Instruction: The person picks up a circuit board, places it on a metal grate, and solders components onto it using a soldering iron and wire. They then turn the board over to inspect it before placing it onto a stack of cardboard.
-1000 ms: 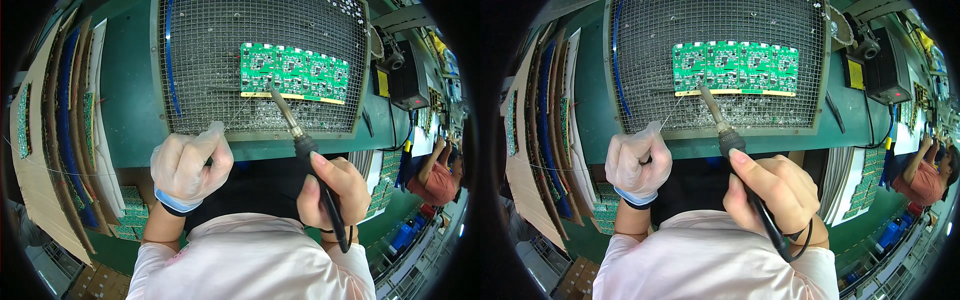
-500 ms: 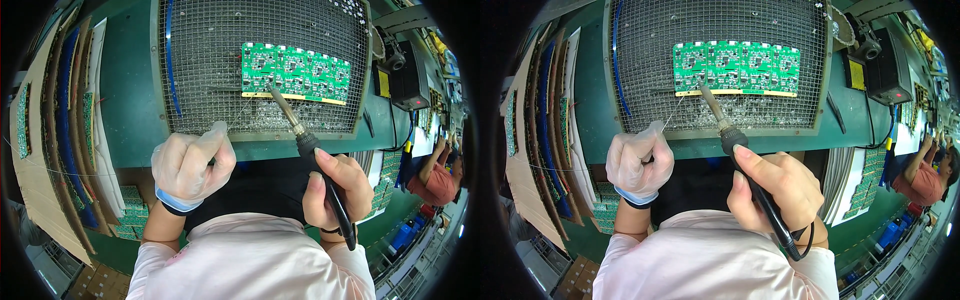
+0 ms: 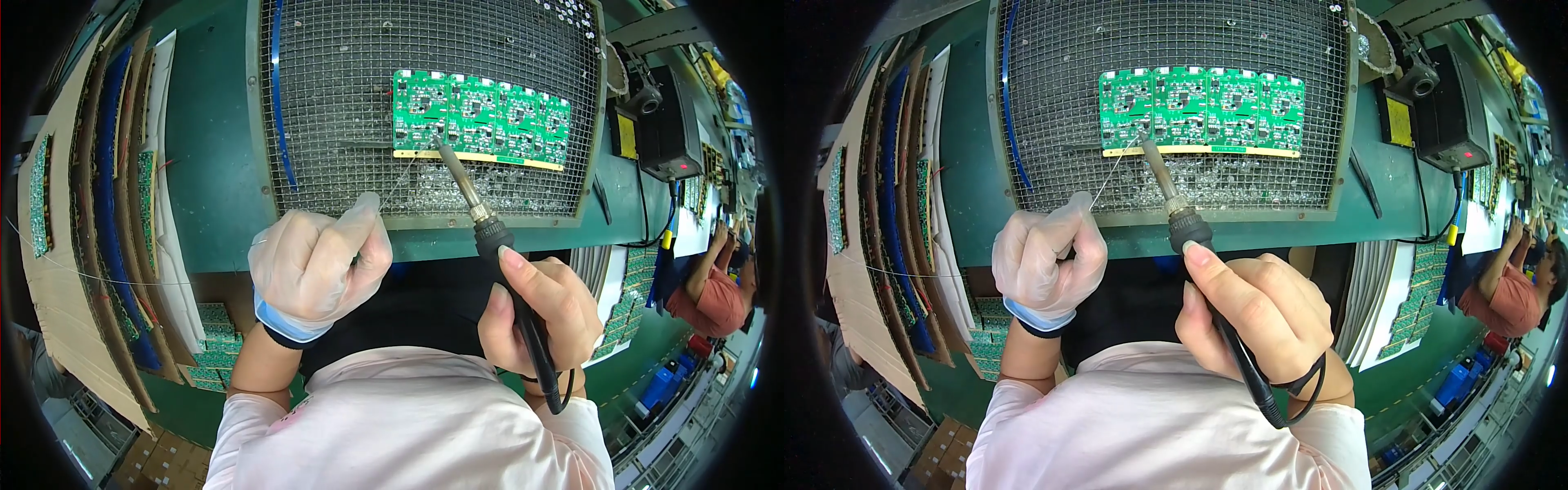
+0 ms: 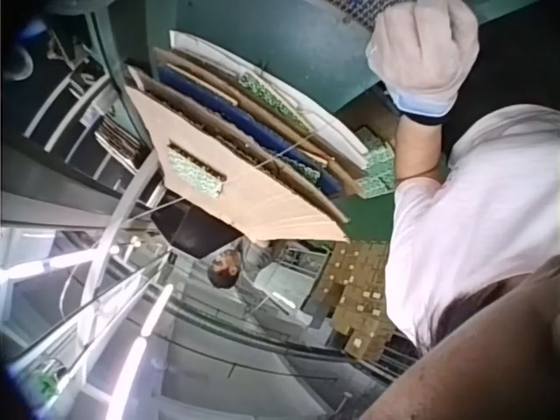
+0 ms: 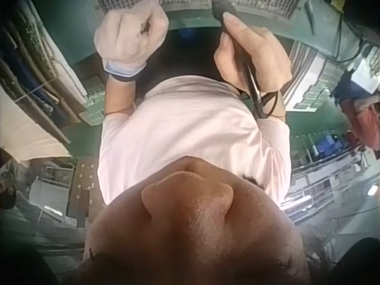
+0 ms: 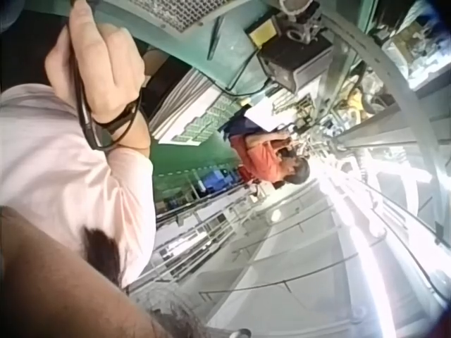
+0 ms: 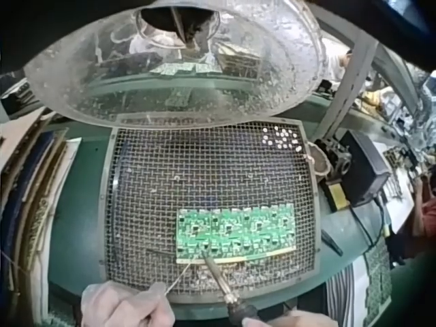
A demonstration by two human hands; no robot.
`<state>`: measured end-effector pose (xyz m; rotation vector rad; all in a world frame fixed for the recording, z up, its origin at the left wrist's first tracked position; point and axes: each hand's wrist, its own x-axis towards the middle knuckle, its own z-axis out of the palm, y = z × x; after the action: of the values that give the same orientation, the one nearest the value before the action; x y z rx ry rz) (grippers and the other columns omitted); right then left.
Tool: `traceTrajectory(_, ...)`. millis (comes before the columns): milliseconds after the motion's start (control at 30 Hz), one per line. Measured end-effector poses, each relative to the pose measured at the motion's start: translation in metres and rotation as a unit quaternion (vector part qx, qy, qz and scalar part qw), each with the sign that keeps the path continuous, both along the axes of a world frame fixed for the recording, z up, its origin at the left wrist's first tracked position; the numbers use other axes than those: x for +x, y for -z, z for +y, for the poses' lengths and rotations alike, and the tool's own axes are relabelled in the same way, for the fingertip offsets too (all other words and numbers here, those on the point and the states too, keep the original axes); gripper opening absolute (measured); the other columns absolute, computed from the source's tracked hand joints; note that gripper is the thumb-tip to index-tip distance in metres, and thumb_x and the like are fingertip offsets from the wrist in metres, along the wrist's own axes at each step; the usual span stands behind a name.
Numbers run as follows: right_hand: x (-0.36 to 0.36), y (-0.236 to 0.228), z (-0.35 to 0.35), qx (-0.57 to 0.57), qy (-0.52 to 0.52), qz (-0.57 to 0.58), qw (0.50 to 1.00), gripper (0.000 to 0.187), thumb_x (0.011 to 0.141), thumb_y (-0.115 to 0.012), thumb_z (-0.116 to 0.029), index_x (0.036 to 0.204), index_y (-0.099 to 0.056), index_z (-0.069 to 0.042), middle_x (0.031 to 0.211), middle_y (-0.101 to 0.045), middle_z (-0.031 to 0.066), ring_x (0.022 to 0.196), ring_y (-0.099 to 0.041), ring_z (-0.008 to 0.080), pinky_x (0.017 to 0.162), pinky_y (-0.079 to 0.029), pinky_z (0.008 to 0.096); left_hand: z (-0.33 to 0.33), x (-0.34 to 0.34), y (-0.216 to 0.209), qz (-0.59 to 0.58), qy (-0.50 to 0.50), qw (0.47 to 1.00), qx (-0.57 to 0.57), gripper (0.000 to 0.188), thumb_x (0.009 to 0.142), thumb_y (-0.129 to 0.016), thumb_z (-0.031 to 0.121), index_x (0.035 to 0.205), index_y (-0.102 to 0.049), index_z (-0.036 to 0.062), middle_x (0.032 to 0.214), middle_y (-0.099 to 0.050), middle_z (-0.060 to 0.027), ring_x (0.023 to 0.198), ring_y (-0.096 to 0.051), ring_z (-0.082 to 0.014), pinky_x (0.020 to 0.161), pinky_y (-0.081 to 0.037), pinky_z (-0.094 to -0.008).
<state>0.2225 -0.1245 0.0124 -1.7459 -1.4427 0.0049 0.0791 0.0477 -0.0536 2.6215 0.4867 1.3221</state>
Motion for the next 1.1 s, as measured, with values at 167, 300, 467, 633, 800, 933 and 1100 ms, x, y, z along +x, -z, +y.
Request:
traceTrajectory(167,0.000,0.000,-0.001,0.005,0.001,0.003,1.000,0.039,0.078,-0.065,0.008,0.117,-0.064,0.004,0.067,-0.056,0.0078,0.049,-0.048,0.0132,0.046,-0.038,0.0254,0.001,0.002,-0.003,0.016,-0.005,1.000,0.011,0.028,0.065,-0.079,0.001,0.091,-0.075,0.0109,0.061,-0.047,0.0010,0.047,-0.049,-0.0150,0.041,-0.039,-0.0272)
traceTrajectory(300,-0.001,-0.006,-0.004,-0.023,0.024,0.027,0.999,0.047,0.069,-0.077,0.007,0.115,-0.070,-0.001,0.077,-0.066,0.0069,0.058,-0.063,0.0176,0.051,-0.051,0.0274,0.001,0.002,-0.004,0.019,-0.005,1.000,0.005,0.027,0.065,-0.079,0.002,0.091,-0.076,0.0112,0.061,-0.048,0.0011,0.048,-0.049,-0.0149,0.041,-0.040,-0.0273)
traceTrajectory(467,0.000,-0.006,-0.003,-0.017,0.028,0.024,0.999,0.048,0.069,-0.077,0.007,0.116,-0.070,-0.001,0.077,-0.066,0.0068,0.058,-0.063,0.0174,0.052,-0.052,0.0275,-0.001,0.003,-0.003,0.004,-0.014,1.000,-0.004,0.028,0.066,-0.079,0.002,0.091,-0.076,0.0113,0.062,-0.048,0.0013,0.048,-0.050,-0.0148,0.042,-0.040,-0.0273)
traceTrajectory(633,-0.002,-0.009,-0.001,-0.027,0.029,0.019,0.999,0.047,0.068,-0.077,0.008,0.114,-0.071,-0.001,0.076,-0.065,0.0068,0.058,-0.063,0.0172,0.052,-0.052,0.0276,-0.002,0.003,-0.003,0.006,-0.012,1.000,-0.006,0.029,0.065,-0.079,0.002,0.092,-0.076,0.0110,0.062,-0.048,0.0013,0.049,-0.051,-0.0147,0.042,-0.041,-0.0272)
traceTrajectory(800,-0.002,-0.004,0.003,-0.002,0.005,-0.012,1.000,0.043,0.073,-0.067,0.009,0.116,-0.065,0.002,0.067,-0.058,0.0081,0.049,-0.049,0.0138,0.046,-0.038,0.0259,-0.001,0.002,0.000,0.004,-0.012,1.000,-0.002,0.031,0.066,-0.079,0.001,0.095,-0.076,0.0111,0.063,-0.050,0.0014,0.049,-0.050,-0.0145,0.041,-0.040,-0.0264)
traceTrajectory(933,-0.003,-0.002,0.004,0.001,0.008,-0.022,1.000,0.039,0.077,-0.067,0.006,0.116,-0.065,0.002,0.067,-0.059,0.0084,0.048,-0.049,0.0145,0.045,-0.038,0.0267,-0.008,0.000,-0.001,-0.010,-0.043,0.998,-0.038,0.031,0.068,-0.080,0.000,0.097,-0.076,0.0116,0.066,-0.054,0.0023,0.052,-0.052,-0.0144,0.049,-0.046,-0.0281)
traceTrajectory(1100,0.000,-0.008,-0.006,0.034,0.026,0.006,0.999,0.034,0.083,-0.065,0.001,0.117,-0.065,0.002,0.070,-0.059,0.0088,0.051,-0.050,0.0148,0.048,-0.039,0.0271,0.003,0.000,-0.009,-0.035,-0.051,0.998,0.004,0.029,0.072,-0.081,0.000,0.098,-0.076,0.0118,0.073,-0.061,0.0036,0.064,-0.058,-0.0148,0.075,-0.055,-0.0375)
